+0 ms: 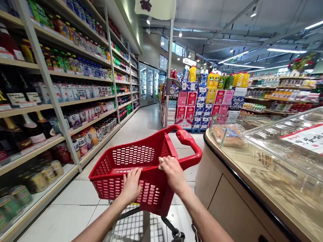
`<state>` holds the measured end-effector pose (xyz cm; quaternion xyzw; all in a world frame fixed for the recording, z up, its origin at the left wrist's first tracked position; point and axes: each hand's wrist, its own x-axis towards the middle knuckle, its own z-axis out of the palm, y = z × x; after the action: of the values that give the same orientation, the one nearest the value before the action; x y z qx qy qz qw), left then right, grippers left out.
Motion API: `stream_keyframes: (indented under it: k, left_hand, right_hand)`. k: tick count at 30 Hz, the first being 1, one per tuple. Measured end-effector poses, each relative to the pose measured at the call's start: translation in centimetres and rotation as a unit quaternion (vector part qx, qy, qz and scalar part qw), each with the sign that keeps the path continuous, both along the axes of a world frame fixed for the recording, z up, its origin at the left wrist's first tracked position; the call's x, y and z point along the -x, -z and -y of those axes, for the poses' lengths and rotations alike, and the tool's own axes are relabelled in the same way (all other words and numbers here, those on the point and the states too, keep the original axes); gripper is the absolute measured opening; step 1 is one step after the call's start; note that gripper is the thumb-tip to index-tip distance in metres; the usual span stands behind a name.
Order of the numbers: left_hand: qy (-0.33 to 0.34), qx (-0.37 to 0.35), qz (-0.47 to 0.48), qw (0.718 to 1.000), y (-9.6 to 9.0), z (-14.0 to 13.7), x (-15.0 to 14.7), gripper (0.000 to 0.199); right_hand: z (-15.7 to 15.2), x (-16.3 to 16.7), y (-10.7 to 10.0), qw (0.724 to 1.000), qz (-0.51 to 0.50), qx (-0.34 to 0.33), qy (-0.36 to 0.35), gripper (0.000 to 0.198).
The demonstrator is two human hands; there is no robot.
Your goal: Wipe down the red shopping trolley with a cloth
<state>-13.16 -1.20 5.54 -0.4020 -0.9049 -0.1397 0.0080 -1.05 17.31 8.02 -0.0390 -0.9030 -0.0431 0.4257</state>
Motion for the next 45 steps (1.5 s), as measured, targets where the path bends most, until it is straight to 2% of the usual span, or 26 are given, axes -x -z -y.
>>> stream_keyframes:
  k: [2, 4, 5, 7, 9, 11, 12, 16, 20, 23, 24, 26, 27, 28, 31, 33, 35, 39, 41, 45]
  left_hand:
    - [0.002, -0.005, 0.003, 1.000, 0.1, 0.2, 0.0, 0.067]
    - [-0.002, -0.011, -0.003, 1.000, 0.3, 0.3, -0.2, 0.067]
    - [-0.005, -0.013, -0.004, 1.000, 0.3, 0.3, -0.3, 0.067]
    - [-0.005, -0.016, -0.002, 1.000, 0.3, 0.3, -0.4, 0.067]
    - [0.000, -0.019, 0.006, 1.000, 0.2, 0.3, -0.5, 0.066]
    - [0.002, -0.018, 0.016, 1.000, 0.0, 0.4, -0.5, 0.066]
    - [0.001, -0.017, 0.017, 1.000, 0.0, 0.5, -0.5, 0.066]
    - [-0.007, -0.012, -0.007, 1.000, 0.1, 1.0, -0.6, 0.066]
    - [-0.008, -0.011, -0.054, 0.998, -0.1, 1.4, -1.0, 0.063]
    - [0.008, -0.015, -0.082, 0.996, -0.8, 1.8, -1.2, 0.055]
    - [0.017, -0.014, -0.091, 0.996, -1.0, 1.9, -1.3, 0.053]
    - [0.024, -0.010, -0.104, 0.994, -1.1, 1.9, -1.4, 0.048]
    - [0.031, -0.005, -0.106, 0.994, -1.0, 1.8, -1.5, 0.047]
    - [0.036, -0.008, -0.112, 0.993, -0.9, 1.8, -1.6, 0.046]
    - [0.047, -0.025, -0.114, 0.992, -0.2, 1.9, -2.6, 0.045]
    - [0.057, -0.025, -0.112, 0.992, 0.1, 2.2, -3.4, 0.046]
    - [0.051, -0.015, -0.110, 0.992, 0.0, 2.6, -4.3, 0.046]
    - [0.037, -0.008, -0.108, 0.993, -0.7, 3.5, -6.2, 0.047]
    - [0.033, -0.010, -0.104, 0.994, -1.1, 4.1, -7.3, 0.048]
    - [0.018, -0.035, -0.083, 0.996, -1.0, 5.2, -9.1, 0.053]
  right_hand:
    - [-2.2, -1.5, -0.7, 0.996, -0.053, 0.042, 0.063, 0.028]
    - [-3.9, -2.9, -1.2, 0.977, -0.134, 0.074, 0.145, 0.027]
    - [-4.0, -3.4, -1.1, 0.973, -0.154, 0.075, 0.157, 0.027]
    - [-2.7, -3.5, 0.1, 0.984, -0.135, 0.045, 0.104, 0.029]
    - [-0.5, -3.2, 1.7, 0.998, -0.066, -0.007, 0.000, 0.032]
    - [0.7, -3.1, 2.6, 0.997, -0.036, -0.032, -0.057, 0.033]
    - [0.6, -3.2, 2.7, 0.997, -0.052, -0.027, -0.058, 0.034]
    - [-1.3, -4.7, 2.4, 0.982, -0.182, 0.033, 0.026, 0.037]
    - [0.5, -6.1, 3.8, 0.990, -0.133, 0.034, -0.007, 0.039]
    - [2.4, -6.4, 3.1, 0.997, -0.063, 0.014, -0.042, 0.039]
    - [2.7, -6.5, 2.4, 0.997, -0.071, 0.027, -0.011, 0.038]
    - [2.7, -6.8, 1.4, 0.986, -0.104, 0.069, 0.108, 0.035]
    - [2.7, -7.1, 1.5, 0.979, -0.106, 0.078, 0.156, 0.032]
    - [3.0, -7.5, 2.0, 0.979, -0.081, 0.073, 0.173, 0.031]
    - [5.1, -8.6, 5.1, 0.995, 0.072, -0.005, 0.076, 0.026]
    - [6.8, -9.1, 6.1, 0.994, 0.095, -0.018, 0.058, 0.024]
    - [7.6, -9.4, 5.0, 0.995, 0.045, -0.006, 0.093, 0.026]
    - [7.4, -9.9, 1.0, 0.984, -0.078, 0.025, 0.158, 0.031]
    - [8.0, -10.2, 1.2, 0.988, -0.077, 0.019, 0.131, 0.030]
    - [9.5, -10.5, 3.8, 0.997, -0.059, -0.034, 0.022, 0.022]
